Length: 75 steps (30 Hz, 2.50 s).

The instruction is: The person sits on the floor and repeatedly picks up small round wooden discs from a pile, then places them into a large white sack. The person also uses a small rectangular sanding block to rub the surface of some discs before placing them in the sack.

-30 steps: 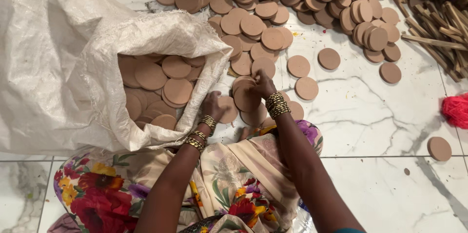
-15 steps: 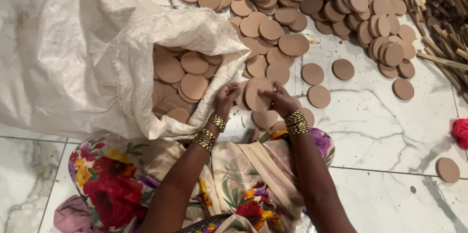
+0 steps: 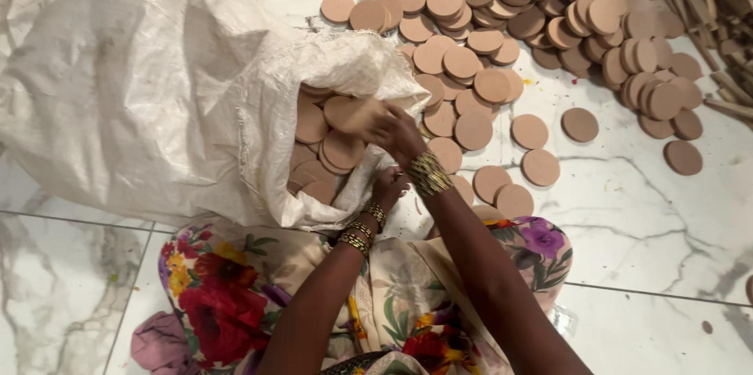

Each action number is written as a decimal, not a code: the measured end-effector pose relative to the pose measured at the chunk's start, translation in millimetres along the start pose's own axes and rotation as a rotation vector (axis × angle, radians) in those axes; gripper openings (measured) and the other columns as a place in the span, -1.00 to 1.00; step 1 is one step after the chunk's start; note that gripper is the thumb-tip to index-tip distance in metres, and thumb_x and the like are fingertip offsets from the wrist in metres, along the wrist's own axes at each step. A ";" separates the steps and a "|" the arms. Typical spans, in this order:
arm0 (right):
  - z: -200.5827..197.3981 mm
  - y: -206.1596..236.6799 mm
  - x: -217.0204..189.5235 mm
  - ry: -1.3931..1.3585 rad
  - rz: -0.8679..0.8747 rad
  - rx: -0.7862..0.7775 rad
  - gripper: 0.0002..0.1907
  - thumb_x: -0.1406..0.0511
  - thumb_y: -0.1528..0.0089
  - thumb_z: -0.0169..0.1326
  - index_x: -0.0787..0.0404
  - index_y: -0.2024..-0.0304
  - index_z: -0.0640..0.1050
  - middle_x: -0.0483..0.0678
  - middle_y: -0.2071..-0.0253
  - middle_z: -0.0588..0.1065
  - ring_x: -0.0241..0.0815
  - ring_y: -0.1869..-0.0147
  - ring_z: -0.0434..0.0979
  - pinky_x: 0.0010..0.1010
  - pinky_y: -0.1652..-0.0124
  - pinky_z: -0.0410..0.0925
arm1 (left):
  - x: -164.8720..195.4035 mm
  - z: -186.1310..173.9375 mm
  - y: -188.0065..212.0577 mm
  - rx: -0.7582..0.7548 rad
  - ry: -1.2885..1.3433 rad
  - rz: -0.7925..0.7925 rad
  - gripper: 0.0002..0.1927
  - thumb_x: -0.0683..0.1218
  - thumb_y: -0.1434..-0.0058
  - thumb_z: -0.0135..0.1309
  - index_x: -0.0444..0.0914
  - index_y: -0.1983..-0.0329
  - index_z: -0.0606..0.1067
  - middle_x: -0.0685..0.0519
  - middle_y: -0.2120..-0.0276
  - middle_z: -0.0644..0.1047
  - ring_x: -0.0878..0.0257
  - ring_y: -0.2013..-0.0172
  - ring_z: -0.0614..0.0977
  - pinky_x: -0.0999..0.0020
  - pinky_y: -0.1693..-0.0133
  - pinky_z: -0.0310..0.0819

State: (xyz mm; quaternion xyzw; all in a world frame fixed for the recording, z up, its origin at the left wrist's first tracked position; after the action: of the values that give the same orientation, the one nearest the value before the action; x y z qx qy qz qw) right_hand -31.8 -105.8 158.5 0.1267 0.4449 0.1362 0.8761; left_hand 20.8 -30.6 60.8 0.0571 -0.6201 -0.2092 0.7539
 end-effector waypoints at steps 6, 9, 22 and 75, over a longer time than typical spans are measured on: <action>53.3 -8.0 -40.7 0.277 -0.128 -0.261 -0.45 0.37 -0.30 -0.02 0.35 -0.35 0.30 0.21 -0.09 0.55 0.01 -0.08 0.65 -0.23 -0.08 0.55 | 9.0 -22.4 7.8 -0.001 -0.098 0.088 -0.71 0.01 -0.27 0.17 -0.30 0.10 0.55 0.09 0.35 0.62 0.41 0.38 0.64 0.49 0.36 0.52; -7.3 1.6 -59.3 0.875 -0.101 -0.218 -0.55 0.26 -0.33 0.07 0.28 -0.25 0.46 0.14 0.00 0.60 -0.07 0.00 0.67 -0.26 0.02 0.56 | 7.6 -22.9 8.2 0.017 -0.083 0.078 -0.73 0.00 -0.28 0.18 -0.25 0.06 0.53 0.09 0.31 0.64 0.41 0.38 0.65 0.51 0.34 0.54; -174.6 87.4 -31.1 1.969 0.421 0.122 -0.14 -0.01 0.07 0.40 0.26 -0.15 0.42 0.19 -0.12 0.51 0.15 -0.20 0.57 -0.09 -0.10 0.46 | -22.7 46.7 -4.4 -0.138 -0.622 0.335 -0.41 0.01 -0.05 0.38 -0.26 -0.09 0.42 -0.11 0.02 0.59 0.07 0.03 0.65 0.18 0.05 0.59; -176.5 127.6 -85.7 1.882 0.598 0.505 -0.12 -0.15 0.08 0.44 0.12 -0.16 0.53 0.04 -0.20 0.51 0.02 -0.27 0.52 -0.15 -0.16 0.42 | 21.2 10.1 21.3 0.444 -0.496 0.342 -0.42 0.06 0.02 0.47 -0.34 0.08 0.49 -0.14 0.22 0.56 0.03 0.25 0.60 0.15 0.21 0.52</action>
State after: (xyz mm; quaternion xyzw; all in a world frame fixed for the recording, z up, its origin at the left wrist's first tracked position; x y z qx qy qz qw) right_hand -240.1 0.7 165.2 0.2556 0.9191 0.2960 0.0486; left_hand 19.3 -17.8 89.8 0.0624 -0.8148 0.0517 0.5741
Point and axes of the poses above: each hand's wrist, its own y-axis away from the middle knuckle, its own z-axis out of the palm, x = y × z, the point moved 5 cm from there along -y, towards the middle knuckle
